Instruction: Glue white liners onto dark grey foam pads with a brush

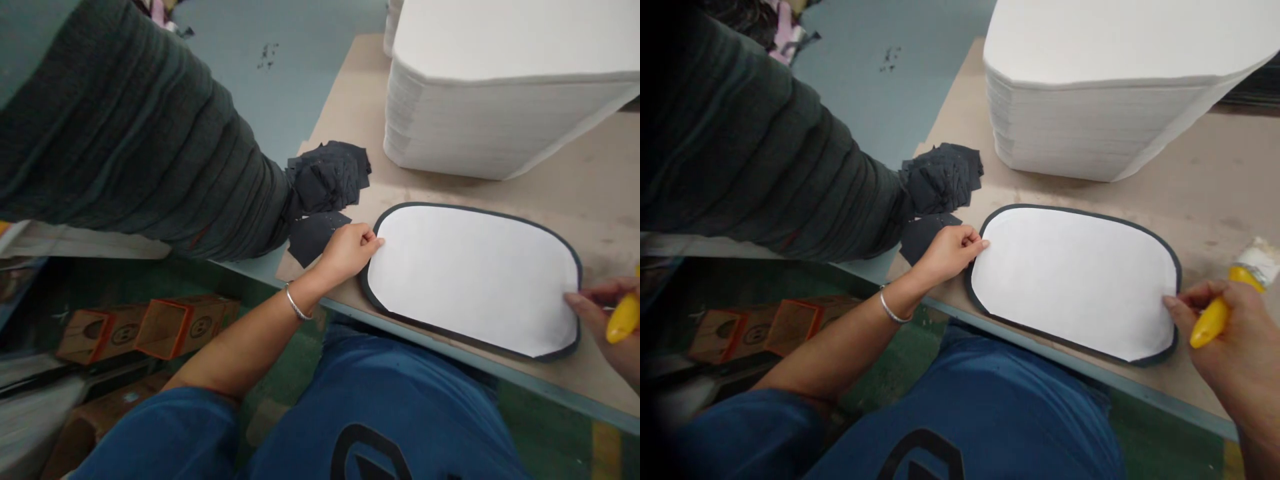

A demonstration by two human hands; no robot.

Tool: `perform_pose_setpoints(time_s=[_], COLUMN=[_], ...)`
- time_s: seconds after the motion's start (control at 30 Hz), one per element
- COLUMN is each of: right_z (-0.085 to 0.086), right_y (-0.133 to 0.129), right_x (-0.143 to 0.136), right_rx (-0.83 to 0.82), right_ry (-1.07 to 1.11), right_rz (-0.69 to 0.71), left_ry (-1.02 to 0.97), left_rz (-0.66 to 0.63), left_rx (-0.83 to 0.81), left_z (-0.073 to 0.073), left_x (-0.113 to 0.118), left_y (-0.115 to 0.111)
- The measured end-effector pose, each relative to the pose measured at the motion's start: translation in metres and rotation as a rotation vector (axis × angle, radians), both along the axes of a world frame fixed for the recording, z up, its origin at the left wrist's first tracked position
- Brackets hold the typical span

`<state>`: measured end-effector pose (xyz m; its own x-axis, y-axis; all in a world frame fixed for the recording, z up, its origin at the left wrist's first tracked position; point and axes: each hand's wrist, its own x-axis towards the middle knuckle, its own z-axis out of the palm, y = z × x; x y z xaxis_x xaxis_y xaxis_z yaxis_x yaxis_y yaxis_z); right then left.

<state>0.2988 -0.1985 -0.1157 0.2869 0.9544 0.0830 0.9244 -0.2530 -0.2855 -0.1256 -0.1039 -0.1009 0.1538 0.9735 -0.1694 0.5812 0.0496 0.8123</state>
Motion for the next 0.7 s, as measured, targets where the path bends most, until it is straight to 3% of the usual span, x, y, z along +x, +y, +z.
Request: perform_pose_setpoints(time_s=[0.13,0.27,0.5,0.7], right_z=[0.015,0.017,0.027,0.026], right_y=[0.001,0.002,-0.001,0.005], right_x=[-0.014,-0.017,-0.04,-0.045], right_rx=[-0.03,-0.079,0.027,0.11], right_ry=[-0.048,-0.022,0.098,0.178], right_rz=[-0.047,-0.083,0.029,0.085], left_ry=[0.011,0.051,0.065,0.099], left_rz=[-0.006,-0.021,-0.008,-0.015], left_rx=[0.062,0.084,0.001,-0.03], left_z=[0.002,0.003,-0.003,-0.013], left_x=[0.001,0.002,-0.003,-0.005], left_y=[-0.001,0.001,0.002,0.009])
